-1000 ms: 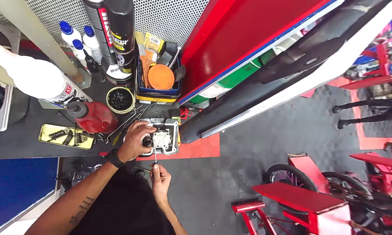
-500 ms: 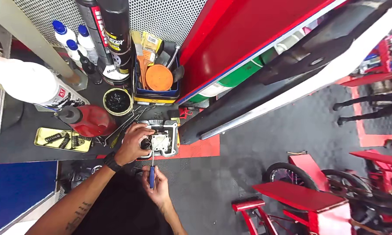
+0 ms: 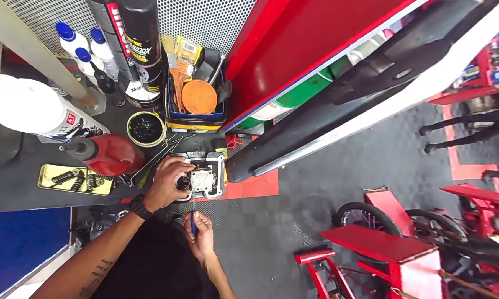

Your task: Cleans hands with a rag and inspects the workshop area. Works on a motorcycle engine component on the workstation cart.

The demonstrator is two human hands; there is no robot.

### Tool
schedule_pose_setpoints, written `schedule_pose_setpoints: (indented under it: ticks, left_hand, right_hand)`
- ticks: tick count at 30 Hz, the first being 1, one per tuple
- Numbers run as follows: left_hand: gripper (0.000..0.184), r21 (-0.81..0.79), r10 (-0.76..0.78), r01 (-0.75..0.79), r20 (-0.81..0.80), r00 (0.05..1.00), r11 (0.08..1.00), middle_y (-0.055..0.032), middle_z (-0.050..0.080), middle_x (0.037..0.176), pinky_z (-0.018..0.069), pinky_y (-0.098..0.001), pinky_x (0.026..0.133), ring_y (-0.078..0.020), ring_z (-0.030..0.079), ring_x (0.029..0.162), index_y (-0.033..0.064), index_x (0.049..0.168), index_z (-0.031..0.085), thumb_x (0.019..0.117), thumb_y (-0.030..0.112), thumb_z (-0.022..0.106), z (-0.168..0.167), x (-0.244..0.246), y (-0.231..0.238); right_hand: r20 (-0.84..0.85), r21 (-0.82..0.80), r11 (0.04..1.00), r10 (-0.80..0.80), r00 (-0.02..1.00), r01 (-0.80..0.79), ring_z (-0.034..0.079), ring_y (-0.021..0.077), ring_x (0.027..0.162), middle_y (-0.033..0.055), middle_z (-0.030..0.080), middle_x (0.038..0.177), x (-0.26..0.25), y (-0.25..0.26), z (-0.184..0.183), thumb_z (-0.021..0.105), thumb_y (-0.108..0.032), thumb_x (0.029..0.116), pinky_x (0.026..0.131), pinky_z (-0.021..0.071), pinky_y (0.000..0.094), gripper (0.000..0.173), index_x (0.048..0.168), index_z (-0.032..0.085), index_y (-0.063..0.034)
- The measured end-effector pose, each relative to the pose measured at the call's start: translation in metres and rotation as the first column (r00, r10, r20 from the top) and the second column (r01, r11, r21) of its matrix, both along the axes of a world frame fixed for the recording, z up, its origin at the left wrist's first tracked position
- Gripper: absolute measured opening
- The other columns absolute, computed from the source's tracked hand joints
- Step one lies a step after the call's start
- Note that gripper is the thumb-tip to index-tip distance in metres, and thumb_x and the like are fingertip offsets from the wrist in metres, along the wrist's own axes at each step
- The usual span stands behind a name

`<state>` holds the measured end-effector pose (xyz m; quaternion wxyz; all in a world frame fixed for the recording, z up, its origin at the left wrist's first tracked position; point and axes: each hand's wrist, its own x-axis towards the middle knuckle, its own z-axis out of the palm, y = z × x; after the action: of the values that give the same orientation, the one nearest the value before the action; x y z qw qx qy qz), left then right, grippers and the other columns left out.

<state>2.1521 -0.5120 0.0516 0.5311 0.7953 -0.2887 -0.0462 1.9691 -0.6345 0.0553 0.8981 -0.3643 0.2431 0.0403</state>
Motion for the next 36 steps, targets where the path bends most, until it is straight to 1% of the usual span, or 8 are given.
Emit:
schedule_pose_setpoints:
  ticks: [7,12,14,17,19,22,28,36]
  left_hand:
    - [0.062,-0.004,0.002,-0.002,-0.004,1.0,1.0,0.0023,0.069,0.13,0.0187,-0.056,0.126,-0.0228,0.049,0.139,0.0149,0.122,0.071,0.0649,0.029,0.089,0.001,0.0,0.0]
    - [0.063,-0.001,-0.001,0.001,-0.004,1.0,1.0,0.0029,0.069,0.13,0.0182,-0.0567,0.126,-0.0233,0.049,0.14,0.0156,0.123,0.07,0.0646,0.029,0.089,0.0,-0.001,0.0]
    - [0.063,-0.01,0.003,-0.003,-0.001,1.0,1.0,0.0026,0.07,0.129,0.0179,-0.0569,0.126,-0.0234,0.049,0.14,0.0154,0.123,0.071,0.0644,0.029,0.089,0.0,-0.001,0.0]
    - [0.062,-0.01,-0.001,0.001,-0.001,1.0,1.0,0.0025,0.069,0.13,0.0177,-0.0568,0.126,-0.0229,0.049,0.14,0.0154,0.123,0.07,0.0657,0.03,0.089,-0.001,0.0,0.0]
    - [0.062,-0.004,-0.011,0.011,-0.009,1.0,1.0,0.0029,0.069,0.13,0.0169,-0.0571,0.126,-0.0224,0.048,0.141,0.0157,0.124,0.07,0.0659,0.03,0.089,-0.001,0.0,0.001]
    - [0.063,-0.002,-0.008,0.008,-0.012,1.0,1.0,0.0035,0.069,0.13,0.0169,-0.0568,0.126,-0.0221,0.047,0.142,0.016,0.124,0.07,0.0649,0.028,0.089,-0.001,-0.001,0.001]
    - [0.063,-0.006,-0.008,0.008,-0.013,1.0,1.0,0.0032,0.069,0.13,0.0177,-0.056,0.126,-0.0225,0.048,0.141,0.0156,0.124,0.07,0.0644,0.026,0.089,-0.001,-0.001,0.001]
    - [0.063,-0.01,0.002,-0.003,-0.009,1.0,1.0,0.0022,0.07,0.129,0.0191,-0.0574,0.125,-0.0239,0.049,0.14,0.0153,0.122,0.071,0.0628,0.027,0.09,-0.001,-0.001,0.0]
  right_hand:
    - [-0.016,-0.367,0.929,-0.05,0.999,0.04,0.045,0.0011,0.044,-0.0001,0.058,0.057,0.002,0.003,0.006,0.05,-0.021,0.1059,0.042,0.0364,0.0169,0.033,0.093,0.072,0.0002]
    - [0.001,-0.607,0.793,-0.067,0.998,0.054,0.045,0.0027,0.046,-0.0002,0.056,0.058,0.001,0.007,0.006,0.051,-0.015,0.1054,0.044,0.039,0.0194,0.029,0.095,0.072,0.0017]
    - [-0.023,-0.505,0.862,-0.061,0.998,0.041,0.048,0.0033,0.046,0.0028,0.061,0.06,0.001,0.004,0.008,0.051,-0.015,0.1053,0.043,0.0399,0.0188,0.03,0.1,0.073,0.0036]
    - [-0.031,-0.012,1.0,-0.005,1.0,0.005,0.053,0.0045,0.049,0.0072,0.067,0.072,-0.003,-0.005,0.003,0.051,-0.03,0.1062,0.044,0.0428,0.018,0.04,0.117,0.071,0.0025]
    - [-0.01,0.288,0.957,0.027,1.0,-0.023,0.055,0.0051,0.051,0.0044,0.067,0.075,-0.005,-0.007,-0.001,0.055,-0.039,0.1041,0.046,0.0454,0.0181,0.042,0.126,0.067,-0.0048]
    - [0.057,0.459,0.881,0.097,0.994,-0.112,0.05,0.0028,0.045,0.0011,0.066,0.072,-0.003,-0.008,0.0,0.055,-0.044,0.1032,0.041,0.0412,0.0163,0.045,0.133,0.065,-0.011]
    - [0.048,0.386,0.918,0.08,0.996,-0.092,0.045,0.0013,0.041,-0.0053,0.054,0.058,-0.003,-0.007,-0.003,0.056,-0.042,0.1038,0.039,0.0358,0.0164,0.037,0.104,0.071,-0.0077]
    - [0.05,0.051,0.999,-0.009,0.999,0.007,0.044,0.0017,0.043,-0.0013,0.055,0.059,-0.002,-0.001,-0.002,0.054,-0.033,0.106,0.04,0.0351,0.0171,0.035,0.1,0.072,-0.0035]
